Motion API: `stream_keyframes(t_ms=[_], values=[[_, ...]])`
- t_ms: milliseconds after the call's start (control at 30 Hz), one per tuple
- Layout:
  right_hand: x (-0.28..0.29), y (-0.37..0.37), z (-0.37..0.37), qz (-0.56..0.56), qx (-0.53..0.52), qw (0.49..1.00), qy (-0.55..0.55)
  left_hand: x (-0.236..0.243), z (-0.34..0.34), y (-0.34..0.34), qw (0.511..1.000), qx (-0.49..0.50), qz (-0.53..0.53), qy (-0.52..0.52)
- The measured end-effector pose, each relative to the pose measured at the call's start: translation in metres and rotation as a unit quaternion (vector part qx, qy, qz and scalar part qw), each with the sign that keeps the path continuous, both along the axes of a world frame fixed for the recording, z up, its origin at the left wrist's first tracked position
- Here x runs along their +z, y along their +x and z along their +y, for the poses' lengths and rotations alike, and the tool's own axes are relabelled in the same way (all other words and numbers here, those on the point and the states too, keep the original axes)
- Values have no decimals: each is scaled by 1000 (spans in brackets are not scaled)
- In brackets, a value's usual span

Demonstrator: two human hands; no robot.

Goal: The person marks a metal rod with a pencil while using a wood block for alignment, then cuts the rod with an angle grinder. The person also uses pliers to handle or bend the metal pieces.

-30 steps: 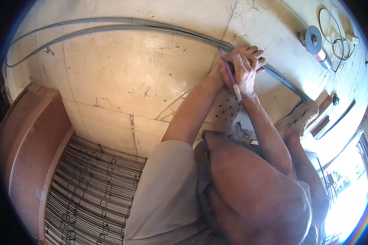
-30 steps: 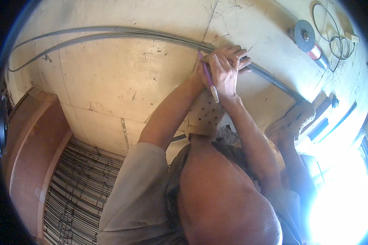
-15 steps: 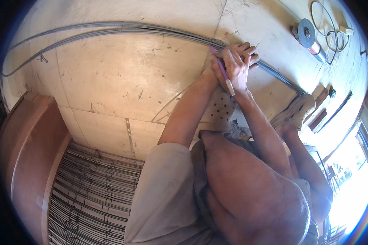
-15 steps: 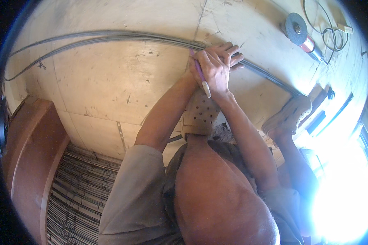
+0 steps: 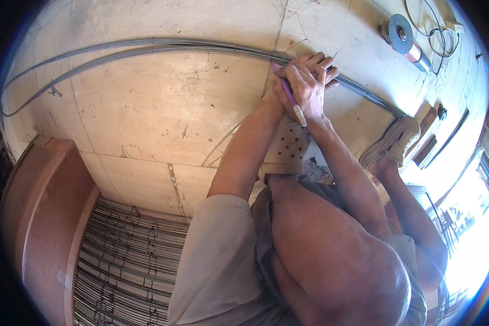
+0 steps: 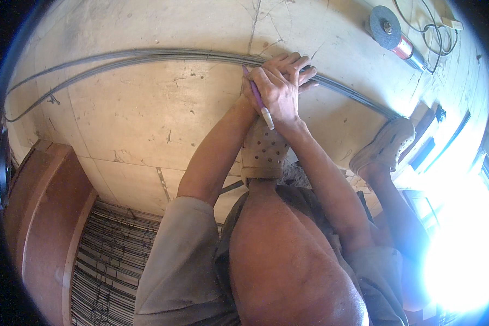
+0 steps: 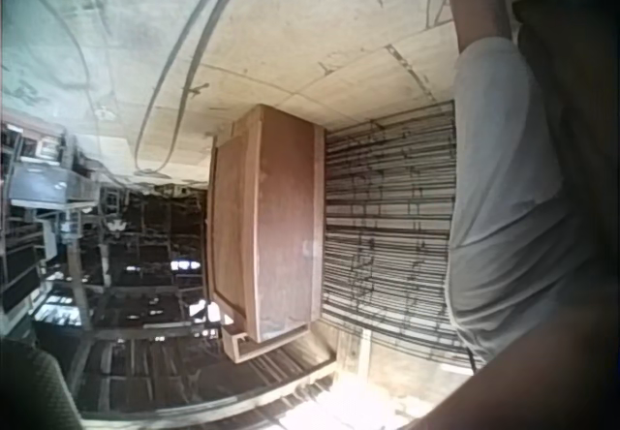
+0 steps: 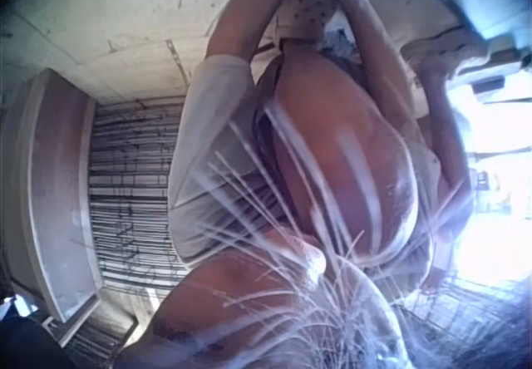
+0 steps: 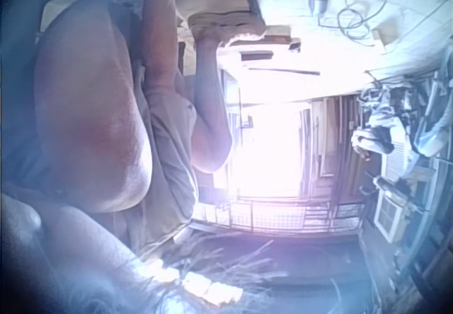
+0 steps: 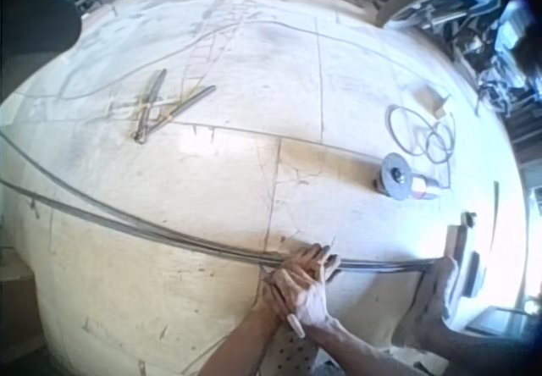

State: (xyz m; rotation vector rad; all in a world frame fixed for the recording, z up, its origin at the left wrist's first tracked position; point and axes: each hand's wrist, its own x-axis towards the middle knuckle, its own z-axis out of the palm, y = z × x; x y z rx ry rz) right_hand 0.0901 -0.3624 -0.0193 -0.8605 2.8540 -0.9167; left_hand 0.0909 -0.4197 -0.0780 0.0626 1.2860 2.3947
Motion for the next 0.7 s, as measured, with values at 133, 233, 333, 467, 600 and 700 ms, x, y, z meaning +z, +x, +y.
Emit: stream_keyframes(t_ms=[133,233,333,467,600,700], values=[[2,-2,-1,18,-12,1000,-1,3,0,-2,957,39,-135,254],[2,-4,1,7,-3,1000,4,-2,2,0,991,14,-82,101],[-3,-2,7,3,0,1000,25,-2,7,0,991,25,-76,104],[1,0,3,62,-28,996,53,-24,10,6,888,70,-222,396],[33,-5,7,-132,-59,985,-94,-32,5,0,971,-49,118,-201],[68,-19,33,-273,-148,926,-217,-23,1,-4,814,-14,327,-480]])
